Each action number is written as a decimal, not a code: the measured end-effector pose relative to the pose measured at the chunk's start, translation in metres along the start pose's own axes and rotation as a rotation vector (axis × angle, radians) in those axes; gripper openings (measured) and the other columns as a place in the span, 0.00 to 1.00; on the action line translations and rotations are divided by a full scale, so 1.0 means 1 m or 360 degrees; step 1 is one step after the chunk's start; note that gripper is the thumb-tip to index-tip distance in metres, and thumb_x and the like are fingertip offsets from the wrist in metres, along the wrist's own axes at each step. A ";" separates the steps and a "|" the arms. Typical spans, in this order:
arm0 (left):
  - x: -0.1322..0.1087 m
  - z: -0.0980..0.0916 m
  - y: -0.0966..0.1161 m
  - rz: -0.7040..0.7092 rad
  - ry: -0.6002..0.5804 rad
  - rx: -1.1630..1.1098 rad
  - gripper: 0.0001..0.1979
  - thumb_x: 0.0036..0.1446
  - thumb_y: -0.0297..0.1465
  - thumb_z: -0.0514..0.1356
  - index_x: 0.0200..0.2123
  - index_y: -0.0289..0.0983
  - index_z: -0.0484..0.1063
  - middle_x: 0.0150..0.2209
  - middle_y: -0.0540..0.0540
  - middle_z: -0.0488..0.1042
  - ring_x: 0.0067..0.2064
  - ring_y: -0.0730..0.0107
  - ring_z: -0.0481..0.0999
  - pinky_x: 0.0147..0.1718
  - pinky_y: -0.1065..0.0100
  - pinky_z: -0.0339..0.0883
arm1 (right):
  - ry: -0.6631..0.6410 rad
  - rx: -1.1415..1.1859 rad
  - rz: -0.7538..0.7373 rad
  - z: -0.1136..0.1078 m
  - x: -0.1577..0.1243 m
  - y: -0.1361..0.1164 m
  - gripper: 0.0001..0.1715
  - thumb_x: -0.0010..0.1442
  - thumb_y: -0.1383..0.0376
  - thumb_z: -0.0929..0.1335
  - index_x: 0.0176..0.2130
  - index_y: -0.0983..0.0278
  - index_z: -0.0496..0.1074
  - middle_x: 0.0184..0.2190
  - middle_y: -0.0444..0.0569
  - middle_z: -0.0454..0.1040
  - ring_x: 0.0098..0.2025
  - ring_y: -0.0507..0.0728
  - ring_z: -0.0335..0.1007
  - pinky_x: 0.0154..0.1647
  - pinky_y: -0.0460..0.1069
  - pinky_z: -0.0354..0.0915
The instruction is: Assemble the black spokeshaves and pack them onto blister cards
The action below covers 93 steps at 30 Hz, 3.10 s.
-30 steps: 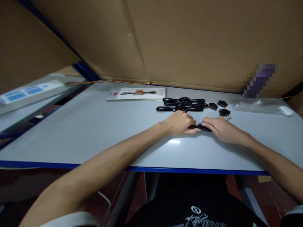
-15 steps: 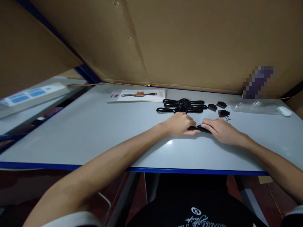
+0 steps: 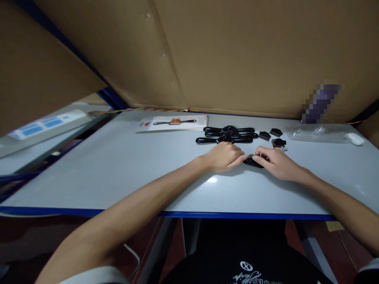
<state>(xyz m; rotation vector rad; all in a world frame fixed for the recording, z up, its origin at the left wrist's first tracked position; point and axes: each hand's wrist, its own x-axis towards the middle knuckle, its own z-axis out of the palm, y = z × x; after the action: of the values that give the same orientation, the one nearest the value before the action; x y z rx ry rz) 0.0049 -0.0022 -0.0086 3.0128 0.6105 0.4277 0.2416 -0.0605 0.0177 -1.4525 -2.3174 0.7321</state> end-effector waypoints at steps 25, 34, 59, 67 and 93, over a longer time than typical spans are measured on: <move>0.000 0.000 0.003 -0.0225 -0.0117 -0.0178 0.20 0.73 0.36 0.42 0.33 0.38 0.68 0.24 0.48 0.71 0.23 0.68 0.65 0.27 0.64 0.51 | 0.0151 -0.0316 -0.0250 0.011 0.002 0.011 0.14 0.67 0.55 0.63 0.33 0.58 0.57 0.25 0.43 0.64 0.26 0.54 0.56 0.31 0.52 0.51; 0.001 -0.003 0.003 -0.0345 -0.0135 -0.0330 0.22 0.74 0.38 0.42 0.30 0.38 0.66 0.22 0.50 0.64 0.23 0.69 0.61 0.28 0.65 0.50 | 0.0080 -0.0216 -0.0326 0.000 -0.001 0.011 0.08 0.59 0.65 0.62 0.37 0.58 0.54 0.27 0.41 0.64 0.26 0.54 0.55 0.31 0.51 0.53; -0.002 -0.013 -0.006 -0.0366 -0.0177 -0.0736 0.24 0.73 0.45 0.45 0.25 0.39 0.56 0.21 0.53 0.58 0.24 0.72 0.59 0.29 0.66 0.52 | 0.0218 -0.0517 -0.0584 0.004 -0.003 0.022 0.24 0.71 0.57 0.64 0.63 0.58 0.69 0.49 0.52 0.81 0.43 0.60 0.78 0.39 0.53 0.68; -0.002 -0.017 -0.008 -0.0311 -0.0221 -0.0801 0.23 0.72 0.45 0.46 0.26 0.40 0.54 0.21 0.53 0.57 0.24 0.72 0.59 0.28 0.66 0.52 | 0.0267 -0.0426 -0.0518 0.008 -0.004 0.024 0.31 0.68 0.57 0.68 0.67 0.60 0.66 0.52 0.54 0.81 0.45 0.62 0.80 0.46 0.58 0.74; -0.002 -0.006 -0.001 -0.0310 -0.0199 -0.0412 0.25 0.74 0.40 0.42 0.26 0.38 0.65 0.23 0.48 0.69 0.24 0.69 0.63 0.28 0.65 0.50 | 0.0353 -0.0774 -0.0437 0.019 0.007 0.014 0.21 0.70 0.52 0.64 0.30 0.62 0.69 0.25 0.47 0.71 0.25 0.53 0.59 0.28 0.51 0.46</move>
<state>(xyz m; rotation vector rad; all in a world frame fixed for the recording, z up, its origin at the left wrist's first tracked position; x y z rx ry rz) 0.0008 -0.0017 -0.0030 2.6806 0.7638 0.2811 0.2391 -0.0541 -0.0058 -1.2642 -2.5448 -0.0744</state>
